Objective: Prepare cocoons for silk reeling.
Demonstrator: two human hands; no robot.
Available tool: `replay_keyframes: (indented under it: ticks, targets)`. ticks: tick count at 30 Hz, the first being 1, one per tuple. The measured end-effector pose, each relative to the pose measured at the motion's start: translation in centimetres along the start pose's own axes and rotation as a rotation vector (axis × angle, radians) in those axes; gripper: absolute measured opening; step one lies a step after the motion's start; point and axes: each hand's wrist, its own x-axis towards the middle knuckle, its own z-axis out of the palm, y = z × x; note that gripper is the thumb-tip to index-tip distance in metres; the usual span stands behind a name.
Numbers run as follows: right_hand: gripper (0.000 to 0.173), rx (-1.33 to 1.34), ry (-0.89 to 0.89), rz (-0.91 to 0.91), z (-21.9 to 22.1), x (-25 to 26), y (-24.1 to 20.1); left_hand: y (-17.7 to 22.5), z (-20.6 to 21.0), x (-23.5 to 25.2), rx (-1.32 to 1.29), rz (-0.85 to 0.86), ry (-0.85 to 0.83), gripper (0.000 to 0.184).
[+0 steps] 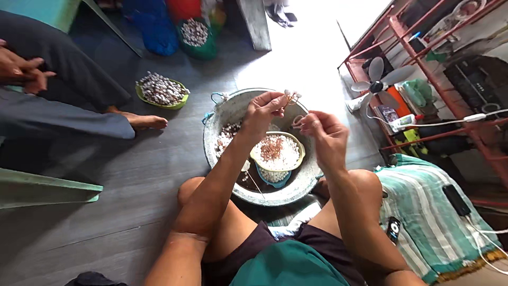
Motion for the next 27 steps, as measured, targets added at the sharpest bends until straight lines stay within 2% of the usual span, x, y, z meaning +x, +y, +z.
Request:
replay_keyframes:
  ticks: [2,3,7,13,17,23,27]
  targets:
    - [0.029,0.148,-0.114,0.17,1.8,0.4,0.6,-0.2,-0.4,0.0,-0.092,-0.018,0.047,0.012]
    - [0.03,0.197,-0.15,0.196,2.8,0.8,0.5,-0.2,-0.4,0.2,-0.103,-0.012,0.064,0.012]
    - [0.028,0.308,-0.2,0.181,5.3,2.3,-0.7,0.4,-1.0,0.2,-0.095,0.002,0.097,0.013]
    - [0.017,0.437,-0.157,0.184,7.1,4.4,-1.1,1.8,-1.7,0.5,-0.053,0.052,0.119,0.015]
    - [0.016,0.442,-0.106,0.192,7.3,6.0,-0.9,2.4,-1.8,0.6,0.038,0.051,0.2,0.025]
    - [0.013,0.36,-0.068,0.094,7.3,6.8,-0.4,2.1,-1.1,0.1,0.253,0.238,0.232,0.017]
    - [0.012,0.306,-0.065,0.057,7.7,6.8,-0.1,1.9,-1.0,0.2,0.293,0.302,0.256,0.017]
